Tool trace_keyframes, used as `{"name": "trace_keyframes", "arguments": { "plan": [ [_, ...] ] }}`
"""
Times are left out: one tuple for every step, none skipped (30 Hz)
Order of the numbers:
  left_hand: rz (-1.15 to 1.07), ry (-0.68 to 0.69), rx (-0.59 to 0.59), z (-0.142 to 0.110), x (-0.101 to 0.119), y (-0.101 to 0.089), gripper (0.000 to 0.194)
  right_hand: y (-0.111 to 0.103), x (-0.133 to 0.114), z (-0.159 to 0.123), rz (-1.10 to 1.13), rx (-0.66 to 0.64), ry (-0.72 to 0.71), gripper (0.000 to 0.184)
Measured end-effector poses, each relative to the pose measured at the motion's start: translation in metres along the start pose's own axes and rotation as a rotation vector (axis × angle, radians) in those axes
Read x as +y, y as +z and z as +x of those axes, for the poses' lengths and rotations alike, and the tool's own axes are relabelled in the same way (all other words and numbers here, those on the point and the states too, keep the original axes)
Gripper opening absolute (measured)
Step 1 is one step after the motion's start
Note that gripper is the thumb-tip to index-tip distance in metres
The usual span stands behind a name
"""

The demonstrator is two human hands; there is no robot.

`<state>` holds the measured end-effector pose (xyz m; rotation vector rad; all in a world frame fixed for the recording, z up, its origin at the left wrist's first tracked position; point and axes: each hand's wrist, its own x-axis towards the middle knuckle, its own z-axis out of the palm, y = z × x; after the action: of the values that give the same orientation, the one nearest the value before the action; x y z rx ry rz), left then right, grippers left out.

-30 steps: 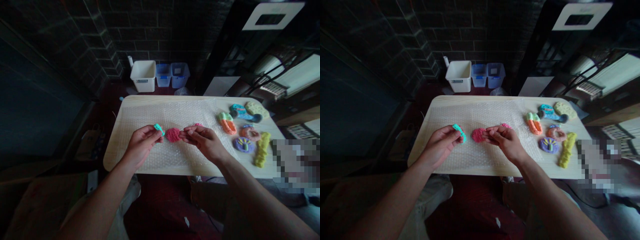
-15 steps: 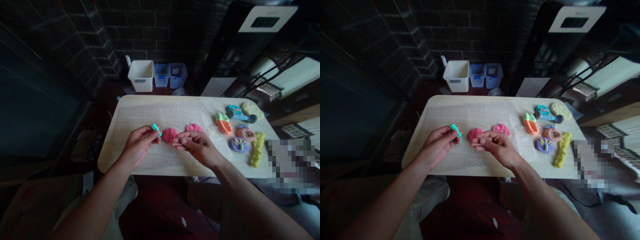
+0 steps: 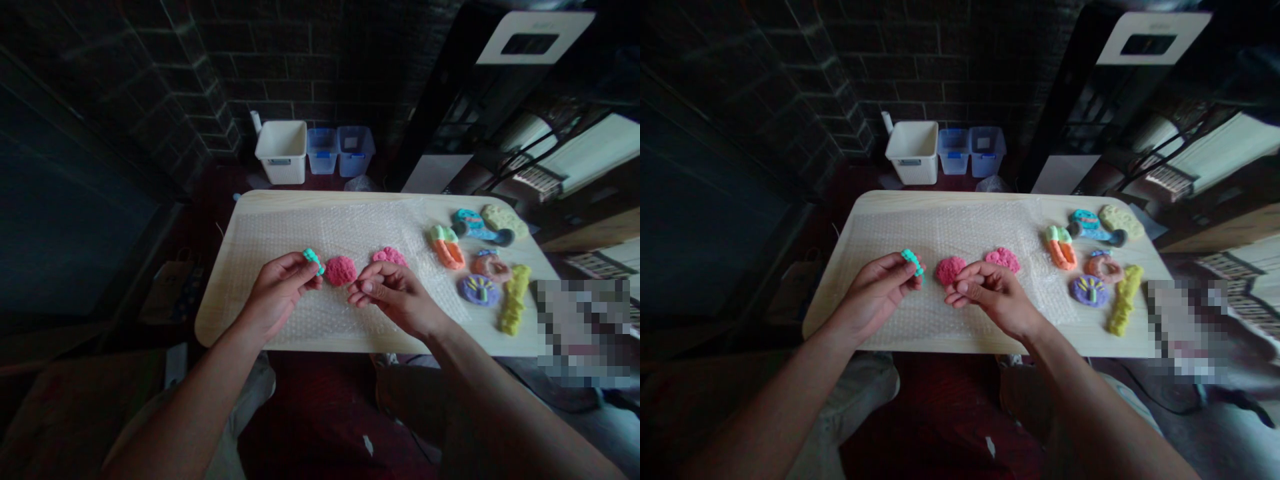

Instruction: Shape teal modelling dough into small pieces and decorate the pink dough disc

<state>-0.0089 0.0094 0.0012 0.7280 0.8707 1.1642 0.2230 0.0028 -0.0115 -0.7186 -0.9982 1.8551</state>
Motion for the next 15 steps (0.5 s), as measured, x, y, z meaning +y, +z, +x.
{"name": "trace_keyframes", "arguments": {
  "plan": [
    [0.0, -0.003, -0.002, -0.0002, 0.0002, 0.0002, 0.023, 0.0012, 0.0005, 0.0002, 0.009, -0.002, 0.034, 0.017],
    [0.0, -0.007, -0.003, -0.0005, 0.0004, 0.0005, 0.023, 0.0025, 0.0011, 0.0003, 0.019, -0.005, 0.064, 0.02],
    [0.0, -0.011, -0.004, -0.0007, 0.0007, 0.0008, 0.023, 0.0037, 0.0016, 0.0003, 0.028, -0.007, 0.084, 0.023],
    [0.0, -0.015, -0.005, -0.001, 0.001, 0.0012, 0.023, 0.0046, 0.0022, 0.0002, 0.033, -0.009, 0.097, 0.025],
    [0.001, -0.018, -0.007, -0.0013, 0.0012, 0.0015, 0.024, 0.0051, 0.0028, 0.0001, 0.032, -0.006, 0.106, 0.028],
    [0.001, -0.021, -0.009, -0.0017, 0.0014, 0.0019, 0.024, 0.005, 0.0034, 0.0001, 0.024, 0.003, 0.108, 0.031],
    [-0.001, -0.023, -0.011, -0.002, 0.0015, 0.0022, 0.024, 0.0044, 0.0038, 0.0003, 0.009, 0.021, 0.098, 0.034],
    [-0.004, -0.025, -0.013, -0.0023, 0.0016, 0.0024, 0.024, 0.0034, 0.0041, 0.0006, -0.01, 0.048, 0.08, 0.036],
    [-0.007, -0.027, -0.014, -0.0025, 0.0015, 0.0026, 0.024, 0.002, 0.0043, 0.001, -0.03, 0.079, 0.052, 0.035],
    [-0.009, -0.029, -0.015, -0.0027, 0.0014, 0.0027, 0.023, 0.0005, 0.0044, 0.0016, -0.046, 0.109, 0.021, 0.033],
    [-0.012, -0.03, -0.016, -0.0027, 0.0012, 0.0028, 0.023, -0.001, 0.0043, 0.0021, -0.057, 0.132, -0.011, 0.029],
    [-0.015, -0.031, -0.017, -0.0026, 0.0009, 0.0028, 0.023, -0.0023, 0.0042, 0.0025, -0.061, 0.142, -0.031, 0.026],
    [-0.017, -0.033, -0.017, -0.0025, 0.0006, 0.0028, 0.023, -0.0032, 0.004, 0.0027, -0.059, 0.14, -0.038, 0.023],
    [-0.018, -0.037, -0.017, -0.0022, 0.0003, 0.0028, 0.023, -0.0035, 0.0038, 0.0026, -0.052, 0.126, -0.031, 0.021],
    [-0.018, -0.041, -0.017, -0.0019, -0.0001, 0.0027, 0.023, -0.0033, 0.0036, 0.0023, -0.043, 0.107, -0.015, 0.019]
  ]
}}
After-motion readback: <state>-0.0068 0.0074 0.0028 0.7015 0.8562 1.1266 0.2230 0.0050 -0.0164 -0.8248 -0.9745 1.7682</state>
